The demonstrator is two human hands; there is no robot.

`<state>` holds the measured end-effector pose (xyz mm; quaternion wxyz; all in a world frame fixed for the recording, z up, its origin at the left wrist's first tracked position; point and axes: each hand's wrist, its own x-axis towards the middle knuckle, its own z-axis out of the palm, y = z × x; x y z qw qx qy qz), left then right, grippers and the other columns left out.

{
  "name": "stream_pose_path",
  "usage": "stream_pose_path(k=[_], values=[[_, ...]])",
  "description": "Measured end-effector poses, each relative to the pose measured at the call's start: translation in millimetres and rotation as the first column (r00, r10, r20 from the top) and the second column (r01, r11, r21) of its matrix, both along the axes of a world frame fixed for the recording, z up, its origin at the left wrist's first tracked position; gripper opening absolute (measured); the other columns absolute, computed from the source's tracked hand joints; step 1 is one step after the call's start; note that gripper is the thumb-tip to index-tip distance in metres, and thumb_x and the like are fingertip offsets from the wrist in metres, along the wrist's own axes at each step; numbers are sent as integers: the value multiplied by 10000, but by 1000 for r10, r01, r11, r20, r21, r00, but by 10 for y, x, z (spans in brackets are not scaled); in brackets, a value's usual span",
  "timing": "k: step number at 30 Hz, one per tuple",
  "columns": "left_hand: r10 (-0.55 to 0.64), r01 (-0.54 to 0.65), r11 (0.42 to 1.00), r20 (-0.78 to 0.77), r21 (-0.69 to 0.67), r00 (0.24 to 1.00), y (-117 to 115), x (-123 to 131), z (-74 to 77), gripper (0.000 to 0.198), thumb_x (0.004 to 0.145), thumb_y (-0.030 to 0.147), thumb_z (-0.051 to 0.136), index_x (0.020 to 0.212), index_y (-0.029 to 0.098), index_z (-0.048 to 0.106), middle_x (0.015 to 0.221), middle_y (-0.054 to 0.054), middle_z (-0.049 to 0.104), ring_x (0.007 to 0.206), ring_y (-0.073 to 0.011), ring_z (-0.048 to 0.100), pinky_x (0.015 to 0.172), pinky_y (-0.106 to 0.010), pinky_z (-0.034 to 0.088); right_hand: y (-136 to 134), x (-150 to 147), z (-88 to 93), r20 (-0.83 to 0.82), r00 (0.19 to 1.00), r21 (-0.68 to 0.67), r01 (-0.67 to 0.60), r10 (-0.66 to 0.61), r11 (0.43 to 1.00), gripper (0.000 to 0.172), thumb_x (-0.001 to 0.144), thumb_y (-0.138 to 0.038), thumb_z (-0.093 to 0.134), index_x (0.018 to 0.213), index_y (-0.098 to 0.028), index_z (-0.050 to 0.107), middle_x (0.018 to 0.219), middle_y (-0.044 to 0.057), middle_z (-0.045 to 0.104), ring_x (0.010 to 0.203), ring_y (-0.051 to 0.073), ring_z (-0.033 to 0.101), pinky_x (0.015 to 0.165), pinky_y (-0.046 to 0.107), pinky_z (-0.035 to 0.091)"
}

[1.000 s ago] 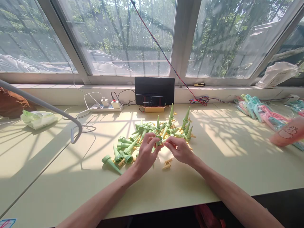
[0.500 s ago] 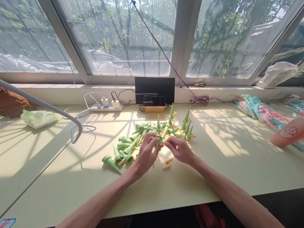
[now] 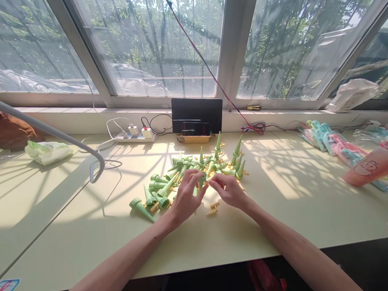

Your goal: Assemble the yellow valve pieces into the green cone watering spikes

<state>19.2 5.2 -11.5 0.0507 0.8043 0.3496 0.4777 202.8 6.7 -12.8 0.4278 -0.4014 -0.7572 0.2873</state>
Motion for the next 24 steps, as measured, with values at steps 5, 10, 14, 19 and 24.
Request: stream_pose_path(k=[5,10,14,19,24], values=[[-10,10,1000,-2,-15,1000,-13,10,18,277,881,178,591,1145,203,511,1089,-83,530,668,-92,562,619,-282,542,21,2,-7,26,999,28,40,-41,999,336,951,-369,478,686,-180,562,593,-17,489,540,105,397,517,246,325],[-35,35,999,-12,-34,999,-12,23,8,323,877,167,585,1189,207,512,1088,-84,548,682,-102,577,633,-293,552,26,4,-12,9,991,65,132,-133,989,267,950,-382,479,838,-185,622,567,-31,481,515,106,409,509,237,339],[-58,56,996,-25,-72,998,-7,21,-22,371,873,136,589,1224,218,504,1106,-87,569,782,-135,612,700,-314,573,19,9,-12,0,991,79,134,-135,988,217,924,-380,535,964,-188,627,563,-43,480,507,104,421,520,236,370],[-79,76,992,-23,-99,997,7,17,-38,365,887,126,566,1232,227,502,1120,-87,584,912,-177,630,756,-335,582,8,11,-2,-11,992,97,123,-123,988,188,905,-363,578,990,-199,608,571,-53,473,509,96,434,527,226,381],[-101,96,988,-27,-124,995,0,22,-56,361,888,145,579,1233,214,496,1101,-76,591,814,-137,624,729,-312,585,-6,17,13,-43,993,114,110,-106,987,190,892,-365,604,981,-197,606,582,-49,490,514,99,446,518,228,385]])
